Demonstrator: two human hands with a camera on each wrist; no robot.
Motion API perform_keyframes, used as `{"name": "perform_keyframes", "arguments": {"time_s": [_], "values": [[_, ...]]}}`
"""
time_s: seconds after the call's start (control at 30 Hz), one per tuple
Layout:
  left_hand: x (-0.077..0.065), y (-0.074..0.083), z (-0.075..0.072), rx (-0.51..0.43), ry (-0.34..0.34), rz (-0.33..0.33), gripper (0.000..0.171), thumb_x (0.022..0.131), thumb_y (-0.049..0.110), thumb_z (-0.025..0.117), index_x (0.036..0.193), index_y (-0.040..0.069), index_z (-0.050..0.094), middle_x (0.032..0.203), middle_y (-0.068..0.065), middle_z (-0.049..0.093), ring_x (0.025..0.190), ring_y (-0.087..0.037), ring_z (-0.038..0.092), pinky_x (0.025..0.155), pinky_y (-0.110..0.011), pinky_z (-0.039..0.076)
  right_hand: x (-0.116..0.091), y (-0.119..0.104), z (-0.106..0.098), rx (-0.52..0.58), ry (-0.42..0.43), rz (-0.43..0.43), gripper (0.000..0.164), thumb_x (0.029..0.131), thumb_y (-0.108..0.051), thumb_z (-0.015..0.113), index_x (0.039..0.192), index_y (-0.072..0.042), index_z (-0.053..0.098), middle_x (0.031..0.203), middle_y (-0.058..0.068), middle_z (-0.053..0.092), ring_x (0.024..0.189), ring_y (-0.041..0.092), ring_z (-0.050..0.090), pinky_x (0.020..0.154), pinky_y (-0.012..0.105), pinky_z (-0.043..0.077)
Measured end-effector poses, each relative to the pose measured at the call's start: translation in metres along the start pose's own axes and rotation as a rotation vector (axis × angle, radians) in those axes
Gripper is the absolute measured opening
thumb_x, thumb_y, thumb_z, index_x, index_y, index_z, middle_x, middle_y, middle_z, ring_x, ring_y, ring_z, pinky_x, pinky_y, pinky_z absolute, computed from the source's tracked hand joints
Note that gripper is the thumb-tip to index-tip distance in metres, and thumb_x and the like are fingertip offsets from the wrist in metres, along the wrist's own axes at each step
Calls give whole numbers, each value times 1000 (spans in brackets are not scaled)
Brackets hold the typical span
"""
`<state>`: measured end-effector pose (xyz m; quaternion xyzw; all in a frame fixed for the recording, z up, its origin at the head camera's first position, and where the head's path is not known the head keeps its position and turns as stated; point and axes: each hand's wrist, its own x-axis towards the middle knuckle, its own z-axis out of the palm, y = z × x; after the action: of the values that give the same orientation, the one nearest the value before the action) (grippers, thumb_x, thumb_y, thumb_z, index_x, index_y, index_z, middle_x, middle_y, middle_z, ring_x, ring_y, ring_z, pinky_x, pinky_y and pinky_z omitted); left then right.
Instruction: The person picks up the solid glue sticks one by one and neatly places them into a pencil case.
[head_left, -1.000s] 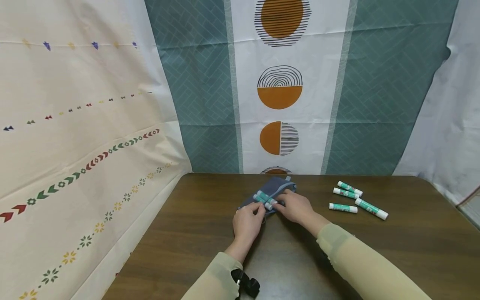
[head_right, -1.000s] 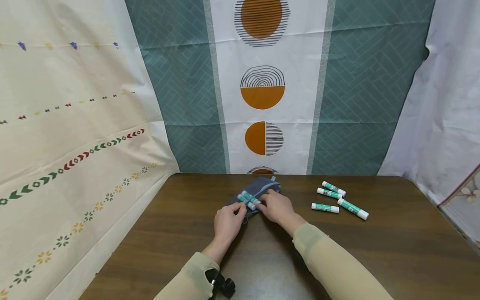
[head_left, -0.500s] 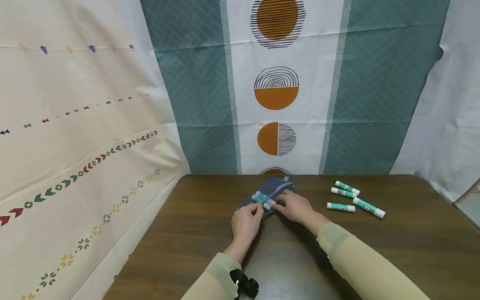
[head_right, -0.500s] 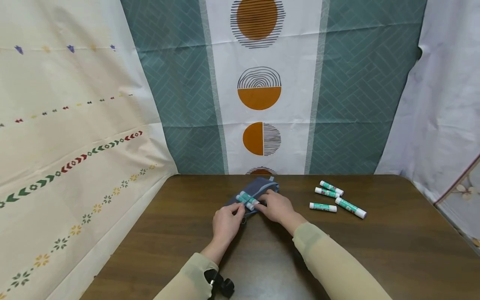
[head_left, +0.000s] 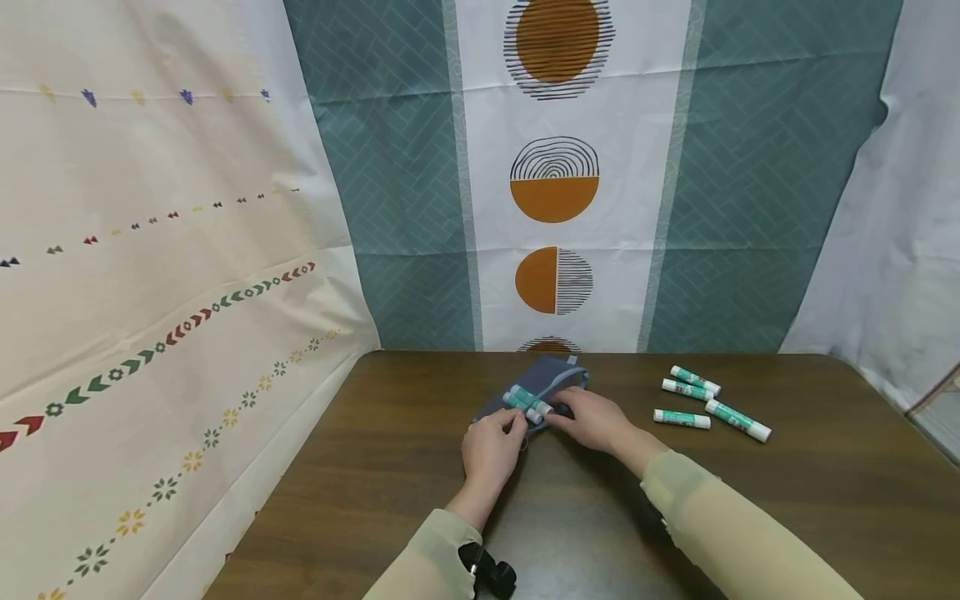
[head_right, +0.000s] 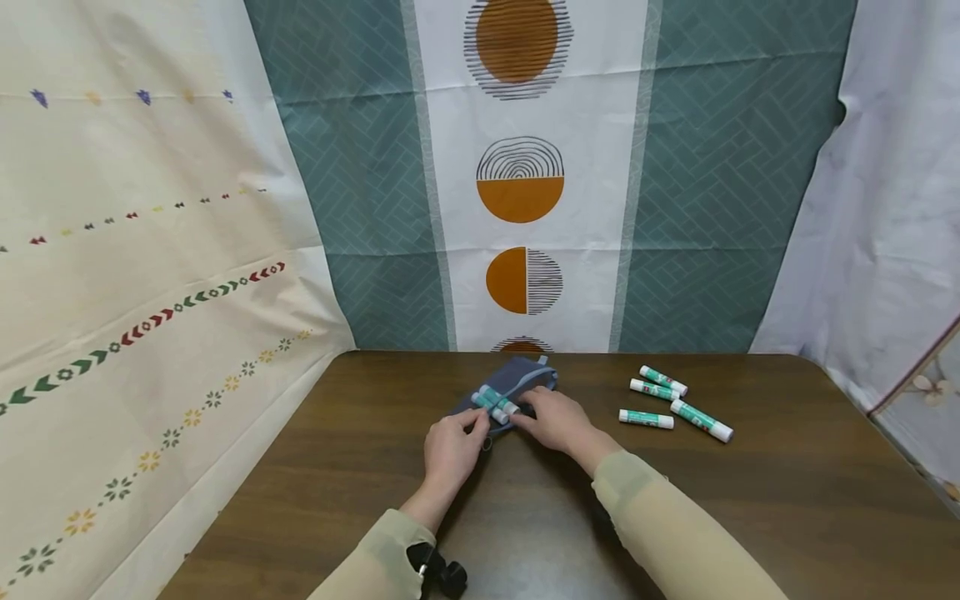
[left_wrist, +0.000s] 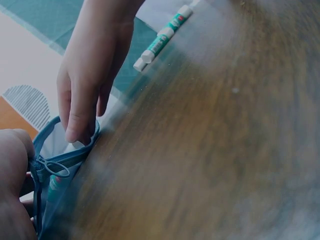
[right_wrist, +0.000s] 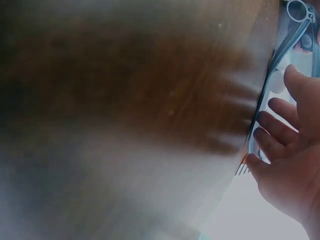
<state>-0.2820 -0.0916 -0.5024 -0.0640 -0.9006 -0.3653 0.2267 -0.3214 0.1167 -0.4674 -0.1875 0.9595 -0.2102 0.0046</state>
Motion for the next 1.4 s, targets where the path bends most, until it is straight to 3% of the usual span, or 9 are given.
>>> {"name": "perform_keyframes", "arguments": {"time_s": [0.17,0.33,0.57,0.8,1.0,1.17,1.4], "values": [[-1,1,0,7,14,14,18,104,29,74,111,27,91,94,5,83,83,-27,77,71,-46,58,-7,5,1,5,19,-12,48,108,-39,73,142,-6,72,145,19,68,136,39,64,112,61,49],[-1,0,2,7,13,12,18,104,29,75,112,27,91,89,6,82,80,-25,76,71,-45,58,-15,8,-5,8,49,-22,50,107,-39,74,143,-4,71,147,19,68,140,41,62,113,61,48],[-3,-2,1,4,14,-1,18,104,28,75,113,27,90,96,5,83,86,-26,78,76,-48,60,-30,15,-16,-35,86,-43,58,107,-39,73,151,-1,65,153,24,62,144,45,57,116,63,45],[-4,-2,0,-2,24,6,17,102,26,76,111,25,91,83,7,79,76,-23,74,70,-46,58,-49,27,-27,-87,140,-66,60,107,-37,74,153,0,62,155,24,60,145,48,54,117,65,43],[-2,-2,2,-10,27,-3,17,102,27,76,110,27,91,89,10,81,81,-23,76,72,-45,58,-62,31,-36,-98,178,-78,63,106,-37,76,154,0,61,157,25,59,148,49,51,120,66,38],[-2,-3,2,-15,31,-8,16,102,26,76,106,28,91,86,12,78,78,-21,74,70,-44,56,-72,38,-40,-119,212,-117,63,105,-35,77,153,3,60,156,26,59,149,49,51,123,66,35],[-3,-3,3,-15,30,8,16,102,25,76,101,29,91,81,15,75,75,-19,72,68,-43,55,-89,54,-47,-149,250,-99,66,105,-36,77,155,3,59,157,25,59,149,50,50,120,69,36]]}}
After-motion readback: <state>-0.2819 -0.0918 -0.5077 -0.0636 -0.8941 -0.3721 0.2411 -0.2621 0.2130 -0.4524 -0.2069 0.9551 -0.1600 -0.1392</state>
